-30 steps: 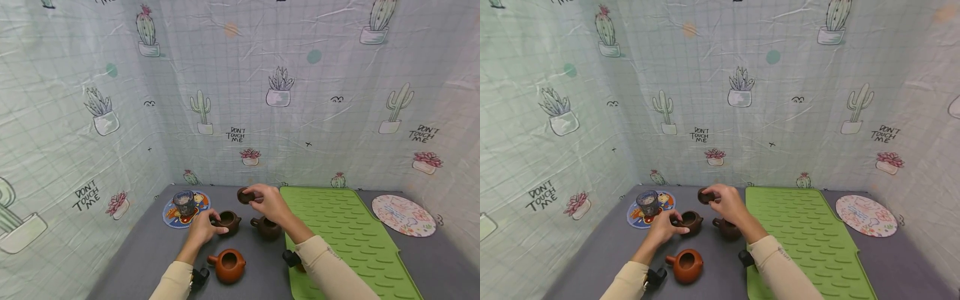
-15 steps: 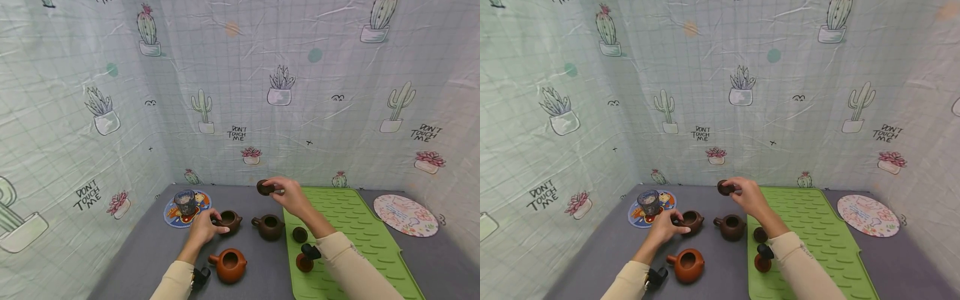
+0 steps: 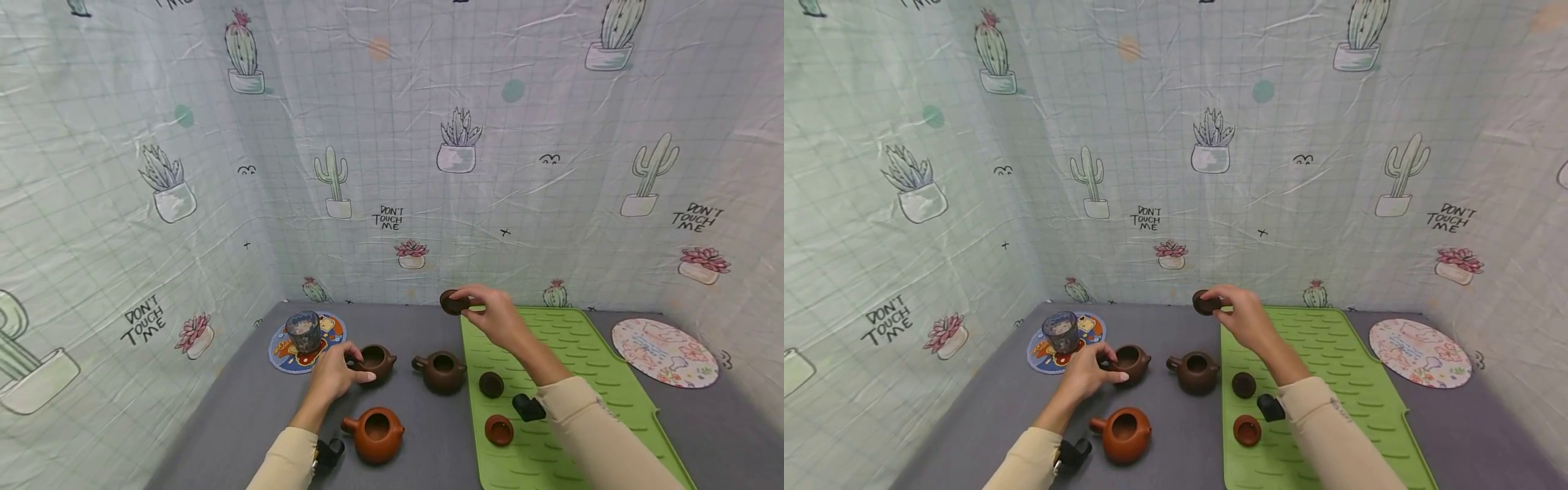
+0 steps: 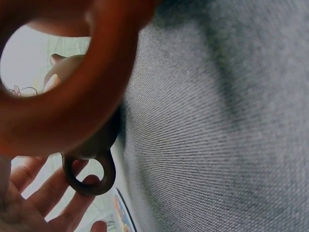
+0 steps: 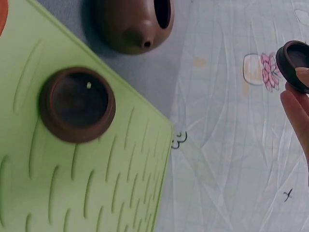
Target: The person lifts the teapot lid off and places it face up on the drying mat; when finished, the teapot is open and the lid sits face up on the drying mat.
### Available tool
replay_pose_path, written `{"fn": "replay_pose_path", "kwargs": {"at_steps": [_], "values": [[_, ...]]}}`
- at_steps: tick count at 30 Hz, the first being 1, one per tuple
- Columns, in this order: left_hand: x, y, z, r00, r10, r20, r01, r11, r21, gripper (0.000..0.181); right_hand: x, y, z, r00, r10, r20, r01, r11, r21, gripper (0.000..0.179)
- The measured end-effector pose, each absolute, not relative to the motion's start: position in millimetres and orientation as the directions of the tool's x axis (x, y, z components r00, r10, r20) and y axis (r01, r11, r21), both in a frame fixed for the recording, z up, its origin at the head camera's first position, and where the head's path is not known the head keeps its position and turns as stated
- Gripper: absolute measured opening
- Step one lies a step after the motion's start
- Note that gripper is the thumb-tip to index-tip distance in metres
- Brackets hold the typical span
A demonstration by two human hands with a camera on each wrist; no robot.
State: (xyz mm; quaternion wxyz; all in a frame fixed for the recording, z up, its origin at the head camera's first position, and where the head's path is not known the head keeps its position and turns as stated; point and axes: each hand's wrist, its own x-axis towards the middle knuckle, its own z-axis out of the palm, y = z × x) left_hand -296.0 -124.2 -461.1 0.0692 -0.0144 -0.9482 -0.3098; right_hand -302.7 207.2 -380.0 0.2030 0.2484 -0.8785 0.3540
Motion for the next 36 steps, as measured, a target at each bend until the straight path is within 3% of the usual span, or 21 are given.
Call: {"fn": "replay_pose_path", "kwargs": {"at_steps": [36], "values": [[-293, -125, -460, -0.988, 0.000, 0.156, 0.091, 0.813, 0.574, 0.041, -301, 264, -427, -0.859, -0.258, 0.443, -0.484, 0.694, -0.534, 0.038]]}}
